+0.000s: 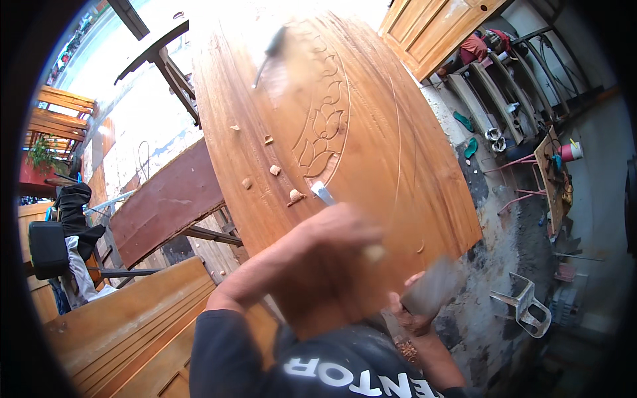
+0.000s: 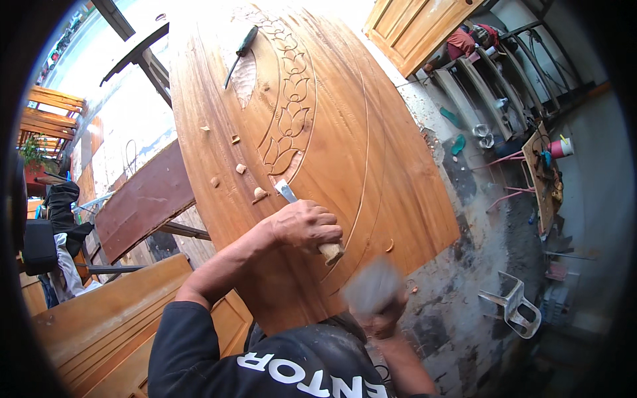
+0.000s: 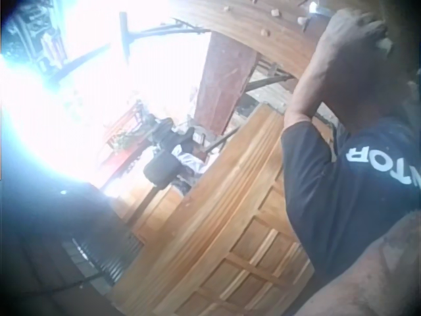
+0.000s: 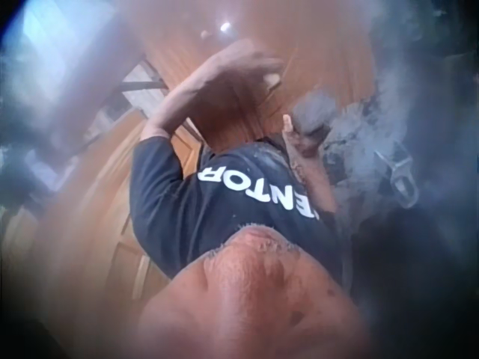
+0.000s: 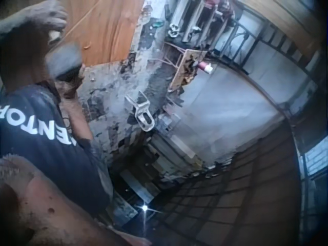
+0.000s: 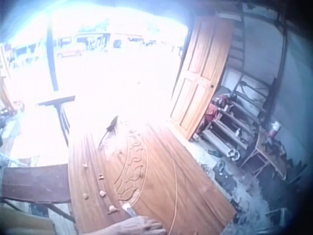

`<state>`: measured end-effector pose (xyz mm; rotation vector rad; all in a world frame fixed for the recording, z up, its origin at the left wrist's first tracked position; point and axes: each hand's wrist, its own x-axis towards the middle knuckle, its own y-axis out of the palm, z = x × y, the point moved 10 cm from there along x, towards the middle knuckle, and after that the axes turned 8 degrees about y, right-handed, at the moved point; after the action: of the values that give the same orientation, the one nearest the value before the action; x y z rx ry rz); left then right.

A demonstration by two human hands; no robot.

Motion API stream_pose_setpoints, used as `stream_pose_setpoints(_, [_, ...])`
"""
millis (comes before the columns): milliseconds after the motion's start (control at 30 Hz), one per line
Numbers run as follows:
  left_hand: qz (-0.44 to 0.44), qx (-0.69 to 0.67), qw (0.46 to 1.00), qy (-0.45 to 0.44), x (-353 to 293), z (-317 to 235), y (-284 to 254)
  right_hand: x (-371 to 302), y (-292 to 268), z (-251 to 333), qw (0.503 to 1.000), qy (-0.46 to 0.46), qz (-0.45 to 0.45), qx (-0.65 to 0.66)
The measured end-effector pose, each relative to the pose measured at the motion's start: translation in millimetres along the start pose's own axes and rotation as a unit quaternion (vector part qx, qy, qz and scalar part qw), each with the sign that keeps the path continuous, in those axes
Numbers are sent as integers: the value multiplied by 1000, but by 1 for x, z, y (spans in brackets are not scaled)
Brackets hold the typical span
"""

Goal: The person carves decorative floral patterns into a large wooden panel using a chisel and a wooden mallet.

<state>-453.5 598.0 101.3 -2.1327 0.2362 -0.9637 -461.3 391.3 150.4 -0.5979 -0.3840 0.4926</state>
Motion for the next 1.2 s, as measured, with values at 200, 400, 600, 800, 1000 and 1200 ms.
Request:
stream_pose_setpoints(200, [-65, -24, 997, 34, -20, 5, -12, 45, 44, 4, 963, -229, 93, -110])
stream_pose_setpoints(400, [8, -62, 996, 58, -20, -1, -24, 25, 28, 26, 949, -315, 4, -22])
stream_pose_setpoints(600, [33, -120, 988, 93, -32, -1, -34, 40, 49, 38, 951, -293, 72, -64])
stream_pose_setpoints(800, [-11, -55, 993, 102, -26, -13, -72, 55, 68, 41, 937, -318, 91, -116])
stream_pose_setpoints(1000, [-202, 195, 955, -93, -38, -43, -127, 61, 30, 10, 987, -145, 72, 1])
stream_pose_setpoints(1200, [-521, -25, 807, -276, -102, 7, -157, 79, 21, -39, 901, 197, 129, 364])
